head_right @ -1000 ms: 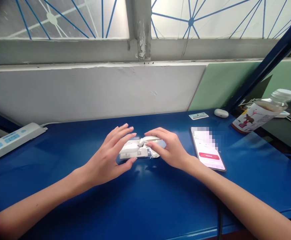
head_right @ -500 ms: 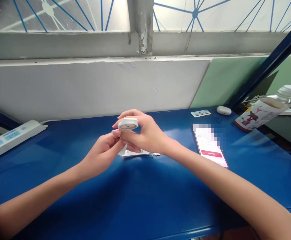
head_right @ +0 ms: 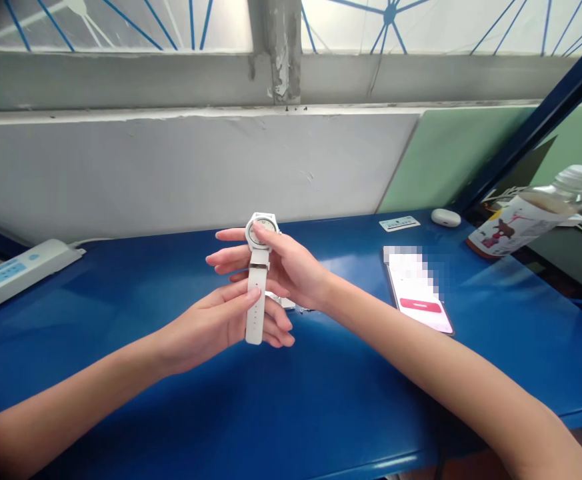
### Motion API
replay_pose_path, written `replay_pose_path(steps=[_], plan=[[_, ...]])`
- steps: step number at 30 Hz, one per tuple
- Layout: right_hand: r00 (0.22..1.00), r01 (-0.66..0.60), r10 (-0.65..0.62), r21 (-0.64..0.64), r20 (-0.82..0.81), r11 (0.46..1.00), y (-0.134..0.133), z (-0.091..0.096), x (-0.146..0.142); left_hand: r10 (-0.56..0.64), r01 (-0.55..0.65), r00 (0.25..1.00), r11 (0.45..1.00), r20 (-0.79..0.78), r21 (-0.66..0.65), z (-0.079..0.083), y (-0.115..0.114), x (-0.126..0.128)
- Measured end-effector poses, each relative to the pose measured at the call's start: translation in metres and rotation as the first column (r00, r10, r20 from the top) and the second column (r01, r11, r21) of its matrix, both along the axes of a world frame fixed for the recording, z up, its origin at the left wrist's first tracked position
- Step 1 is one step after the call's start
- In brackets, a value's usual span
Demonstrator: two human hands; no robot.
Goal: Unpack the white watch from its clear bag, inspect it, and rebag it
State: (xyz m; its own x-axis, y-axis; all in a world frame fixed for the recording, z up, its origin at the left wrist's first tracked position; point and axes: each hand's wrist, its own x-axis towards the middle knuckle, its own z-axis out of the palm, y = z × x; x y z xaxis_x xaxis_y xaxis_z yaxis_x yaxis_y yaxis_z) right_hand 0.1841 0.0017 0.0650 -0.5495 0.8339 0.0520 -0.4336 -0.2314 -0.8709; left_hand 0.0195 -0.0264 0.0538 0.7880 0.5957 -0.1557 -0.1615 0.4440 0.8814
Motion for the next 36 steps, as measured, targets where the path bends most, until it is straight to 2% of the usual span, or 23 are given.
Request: replay_pose_path(steps=[5, 9, 13, 19, 25, 28, 31, 33, 36], plan=[[0.998, -0.05, 0.049, -0.026, -0.03, 0.998, 0.002, -0.003, 0.0, 0.083, -0.087, 0.996, 0.972, -0.029, -0.218, 0.003, -0.004, 0.003], [0.996, -0.087, 0.085, -0.047, -0.032, 0.995, -0.001, 0.001, -0.001, 0.057, -0.06, 0.998, 0.952, -0.019, -0.299, 0.011, -0.012, 0.004], [0.995, -0.085, 0.082, -0.056, -0.052, 0.995, -0.002, 0.003, -0.001, 0.047, -0.049, 0.999, 0.955, -0.015, -0.292, 0.012, -0.014, 0.004], [1.0, -0.028, 0.027, -0.057, -0.01, 0.998, 0.004, 0.003, 0.005, 0.049, -0.053, 0.999, 0.972, -0.022, -0.229, 0.005, -0.011, 0.007], [0.995, -0.021, -0.003, -0.238, -0.101, 0.971, 0.004, 0.006, 0.005, -0.029, 0.038, 0.998, 0.986, 0.057, -0.165, -0.005, -0.01, 0.008], [0.987, -0.025, -0.026, -0.314, -0.156, 0.949, 0.006, 0.006, 0.005, 0.005, -0.006, 1.0, 0.983, -0.006, -0.181, -0.007, -0.009, 0.01], [0.981, -0.012, -0.051, -0.324, -0.186, 0.946, 0.009, 0.008, 0.009, 0.123, -0.15, 0.984, 0.965, -0.132, -0.216, -0.005, -0.015, 0.014], [0.974, 0.042, -0.104, -0.292, -0.2, 0.956, 0.013, 0.01, 0.013, 0.202, -0.249, 0.957, 0.94, -0.21, -0.232, -0.003, -0.023, 0.017], [0.956, 0.179, -0.221, -0.213, -0.194, 0.961, 0.016, 0.013, 0.018, 0.082, -0.143, 0.972, 0.948, -0.22, -0.283, -0.002, -0.034, 0.018]])
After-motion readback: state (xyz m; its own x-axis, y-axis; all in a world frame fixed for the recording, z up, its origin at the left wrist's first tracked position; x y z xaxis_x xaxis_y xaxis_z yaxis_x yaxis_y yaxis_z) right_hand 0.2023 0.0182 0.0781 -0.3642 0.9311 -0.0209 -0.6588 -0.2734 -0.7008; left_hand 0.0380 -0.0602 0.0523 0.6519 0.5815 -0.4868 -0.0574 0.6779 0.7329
